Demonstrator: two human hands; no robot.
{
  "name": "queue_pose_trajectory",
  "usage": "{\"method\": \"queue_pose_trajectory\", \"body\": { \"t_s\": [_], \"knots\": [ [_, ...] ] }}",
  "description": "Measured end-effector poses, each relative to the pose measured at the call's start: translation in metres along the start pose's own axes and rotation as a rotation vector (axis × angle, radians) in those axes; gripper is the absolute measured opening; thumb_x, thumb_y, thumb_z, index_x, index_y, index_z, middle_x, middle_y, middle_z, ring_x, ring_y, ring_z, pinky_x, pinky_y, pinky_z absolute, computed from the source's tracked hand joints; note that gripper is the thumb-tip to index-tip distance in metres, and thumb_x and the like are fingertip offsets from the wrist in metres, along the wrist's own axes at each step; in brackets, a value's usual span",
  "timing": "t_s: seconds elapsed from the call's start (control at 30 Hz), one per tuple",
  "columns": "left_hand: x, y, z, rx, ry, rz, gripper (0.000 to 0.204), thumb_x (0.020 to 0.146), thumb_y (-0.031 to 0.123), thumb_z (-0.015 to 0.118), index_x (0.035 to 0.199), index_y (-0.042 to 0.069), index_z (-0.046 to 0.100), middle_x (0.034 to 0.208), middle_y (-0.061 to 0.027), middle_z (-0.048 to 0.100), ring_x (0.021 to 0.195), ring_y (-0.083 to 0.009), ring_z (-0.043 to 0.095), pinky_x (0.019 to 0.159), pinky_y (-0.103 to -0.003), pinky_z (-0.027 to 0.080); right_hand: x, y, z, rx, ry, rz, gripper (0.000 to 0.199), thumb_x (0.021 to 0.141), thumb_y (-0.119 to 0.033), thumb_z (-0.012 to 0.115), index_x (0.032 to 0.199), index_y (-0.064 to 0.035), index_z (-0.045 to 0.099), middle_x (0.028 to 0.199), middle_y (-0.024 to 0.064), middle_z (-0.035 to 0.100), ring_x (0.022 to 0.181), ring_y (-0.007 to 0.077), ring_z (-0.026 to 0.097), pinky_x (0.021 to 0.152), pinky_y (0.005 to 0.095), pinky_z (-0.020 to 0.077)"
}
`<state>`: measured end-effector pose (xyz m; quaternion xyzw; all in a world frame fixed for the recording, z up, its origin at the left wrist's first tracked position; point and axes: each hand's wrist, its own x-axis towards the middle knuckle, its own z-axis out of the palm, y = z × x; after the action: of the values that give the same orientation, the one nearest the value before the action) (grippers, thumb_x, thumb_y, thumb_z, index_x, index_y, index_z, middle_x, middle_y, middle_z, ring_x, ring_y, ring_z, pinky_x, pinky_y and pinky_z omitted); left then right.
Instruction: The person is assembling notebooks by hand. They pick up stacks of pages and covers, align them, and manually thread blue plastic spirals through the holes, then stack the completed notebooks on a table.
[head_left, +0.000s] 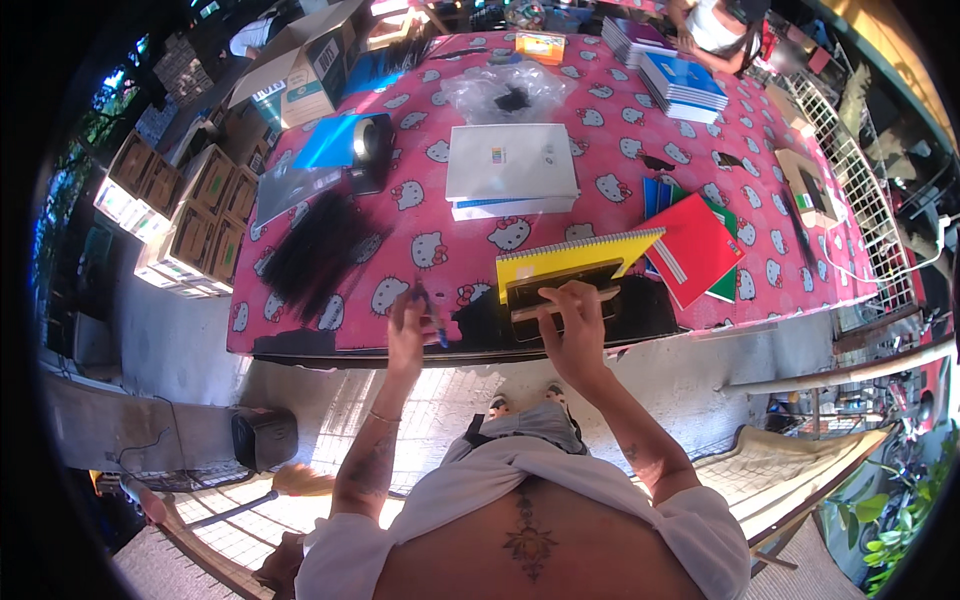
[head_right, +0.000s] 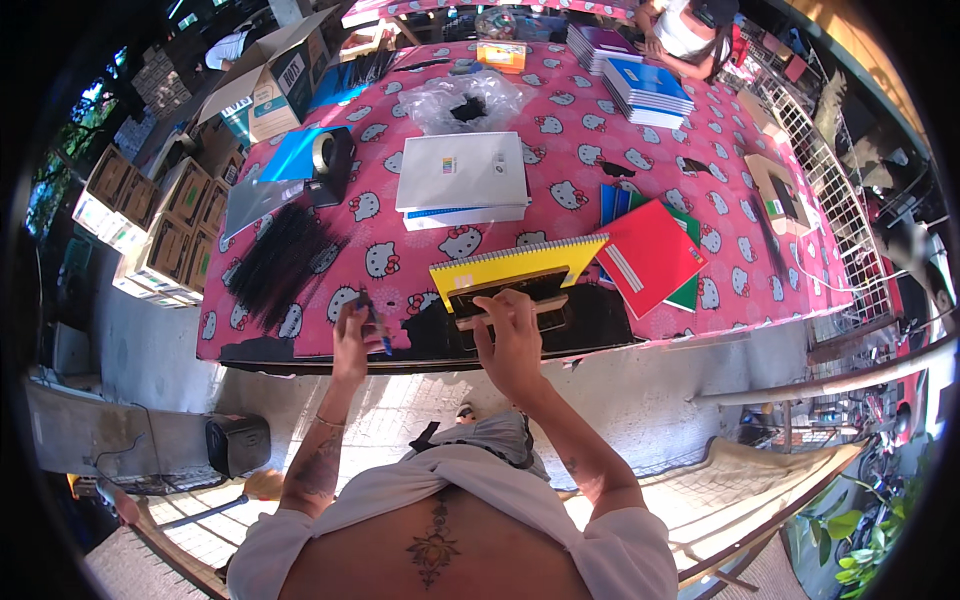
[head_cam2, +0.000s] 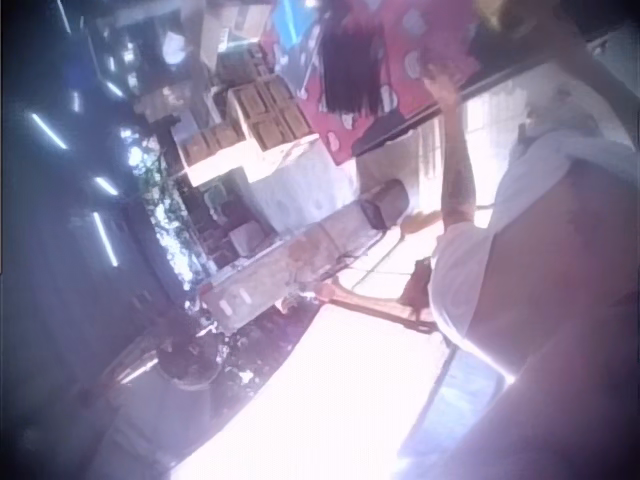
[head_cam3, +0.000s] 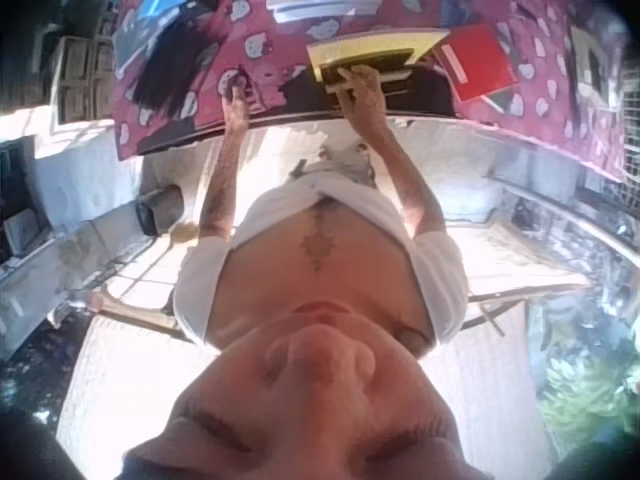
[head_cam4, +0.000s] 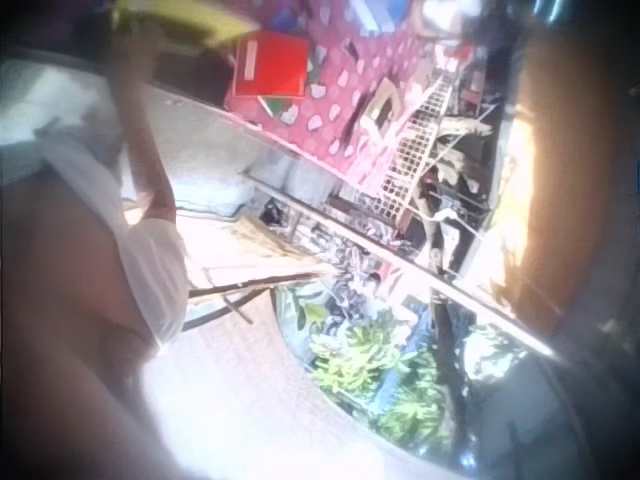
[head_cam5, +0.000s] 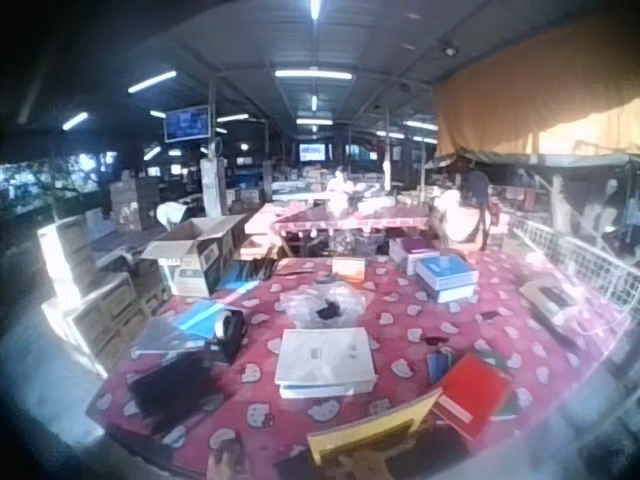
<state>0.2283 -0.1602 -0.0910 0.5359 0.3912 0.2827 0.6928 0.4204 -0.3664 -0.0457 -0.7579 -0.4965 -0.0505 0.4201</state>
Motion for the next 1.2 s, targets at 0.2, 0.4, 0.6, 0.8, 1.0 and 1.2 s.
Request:
{"method": "queue_pose_trajectory", "body": {
  "t_s": [0.2,0.4,0.6,0.8,1.0,1.2],
  "knots": [
    [-0.058,0.042,0.079,-0.331,-0.207,-0.151,0.034,0.102,0.027,0.049,0.124,0.002,0.052,0.104,-0.0165,0.068,0.085,-0.0253,0.071,0.072,-0.039,0.059,0.104,-0.005,-0.020,-0.263,0.002,-0.418,0.022,0.088,-0.019,0.070,0.107,-0.0107,0.067,0.104,0.0097,0.064,0.085,0.0285,0.065,0.071,0.0402,0.0518],
    [-0.064,0.075,0.099,-0.414,-0.250,-0.166,0.037,0.102,0.028,0.047,0.122,-0.002,0.051,0.102,-0.0197,0.068,0.090,-0.0300,0.071,0.077,-0.042,0.060,0.114,-0.004,-0.014,-0.144,-0.162,-0.358,0.017,0.086,-0.023,0.070,0.098,-0.0118,0.069,0.083,0.0041,0.068,0.073,0.0267,0.068,0.065,0.0376,0.0545],
    [-0.059,0.075,0.115,-0.430,-0.183,-0.134,0.042,0.104,0.031,0.042,0.124,-0.004,0.050,0.104,-0.0237,0.068,0.092,-0.0329,0.071,0.078,-0.045,0.060,0.115,0.007,-0.012,-0.123,-0.126,-0.416,0.017,0.084,-0.021,0.072,0.097,-0.0122,0.067,0.081,0.0030,0.066,0.070,0.0240,0.068,0.060,0.0344,0.0547],
    [-0.057,0.078,0.107,-0.329,-0.172,-0.184,0.037,0.103,0.028,0.043,0.122,-0.004,0.051,0.100,-0.0203,0.068,0.090,-0.0316,0.071,0.076,-0.042,0.059,0.118,0.011,-0.014,-0.032,-0.095,-0.477,0.018,0.081,-0.019,0.073,0.095,-0.0125,0.065,0.077,0.0029,0.062,0.066,0.0226,0.066,0.057,0.0338,0.0529],
    [-0.063,0.084,0.119,-0.366,-0.115,-0.150,0.038,0.104,0.031,0.041,0.120,-0.003,0.052,0.100,-0.0222,0.069,0.086,-0.0324,0.071,0.075,-0.043,0.059,0.119,0.013,-0.014,0.003,-0.118,-0.486,0.016,0.081,-0.018,0.073,0.093,-0.0125,0.064,0.078,0.0029,0.062,0.065,0.0224,0.065,0.057,0.0345,0.0527],
    [-0.073,0.104,0.122,0.403,0.055,0.162,0.033,0.100,0.024,0.054,0.117,-0.002,0.062,0.090,-0.0156,0.069,0.077,-0.0265,0.070,0.068,-0.040,0.056,0.118,0.015,-0.012,0.011,-0.161,-0.507,0.017,0.081,-0.019,0.073,0.094,-0.0128,0.063,0.079,0.0027,0.062,0.067,0.0226,0.066,0.059,0.0349,0.0526]
  ]
}}
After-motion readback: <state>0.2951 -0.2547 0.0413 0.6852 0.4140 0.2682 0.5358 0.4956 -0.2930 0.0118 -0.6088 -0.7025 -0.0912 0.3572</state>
